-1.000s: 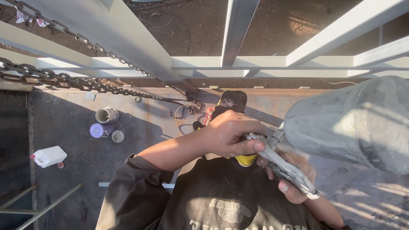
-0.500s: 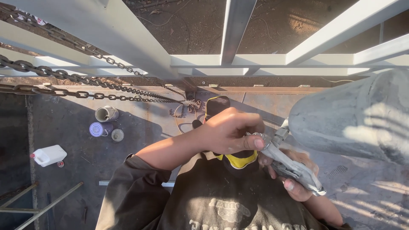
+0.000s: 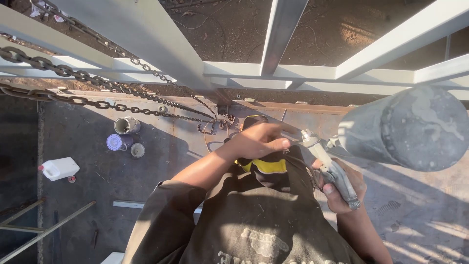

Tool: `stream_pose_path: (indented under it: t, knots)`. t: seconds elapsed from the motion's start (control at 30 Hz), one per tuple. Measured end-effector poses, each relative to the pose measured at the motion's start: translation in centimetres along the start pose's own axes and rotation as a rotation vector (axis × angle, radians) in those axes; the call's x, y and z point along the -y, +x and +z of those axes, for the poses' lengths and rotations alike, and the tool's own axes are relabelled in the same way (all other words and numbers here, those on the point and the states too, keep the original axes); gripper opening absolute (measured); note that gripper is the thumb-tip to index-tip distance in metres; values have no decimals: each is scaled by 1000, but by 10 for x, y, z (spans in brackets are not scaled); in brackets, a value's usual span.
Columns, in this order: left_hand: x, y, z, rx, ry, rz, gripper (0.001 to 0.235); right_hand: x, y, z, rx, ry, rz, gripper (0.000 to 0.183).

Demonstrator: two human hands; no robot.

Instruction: Using a pneumatic spray gun to apply a coat of paint to a large metal frame structure.

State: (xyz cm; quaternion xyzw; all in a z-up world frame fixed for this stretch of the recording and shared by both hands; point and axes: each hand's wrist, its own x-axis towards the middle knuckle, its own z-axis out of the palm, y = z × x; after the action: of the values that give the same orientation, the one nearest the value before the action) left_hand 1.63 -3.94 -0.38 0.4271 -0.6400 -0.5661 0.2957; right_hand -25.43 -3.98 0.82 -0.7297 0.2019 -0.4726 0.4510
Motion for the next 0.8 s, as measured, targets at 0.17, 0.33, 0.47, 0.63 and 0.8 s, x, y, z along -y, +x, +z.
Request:
stream_pose_path:
  t: [0.17, 0.33, 0.47, 0.63, 0.8]
  knots:
    - [143, -34, 9, 23, 82, -517, 68, -16, 14, -3, -110, -91, -23, 45]
    - [359, -125, 51, -133, -51, -959, 60, -17, 59, -2, -162, -169, -296, 45]
    - [338, -144, 43, -213, -117, -1010, 62, -37, 65, -13, -190, -117, -250, 47]
    - [301, -161, 36, -266, -194, -1009, 63, -67, 41, -13, -257, -100, -117, 32]
    - [321, -172, 38, -322, -218, -1047, 57, -60, 22, 5, -234, -192, 51, 27]
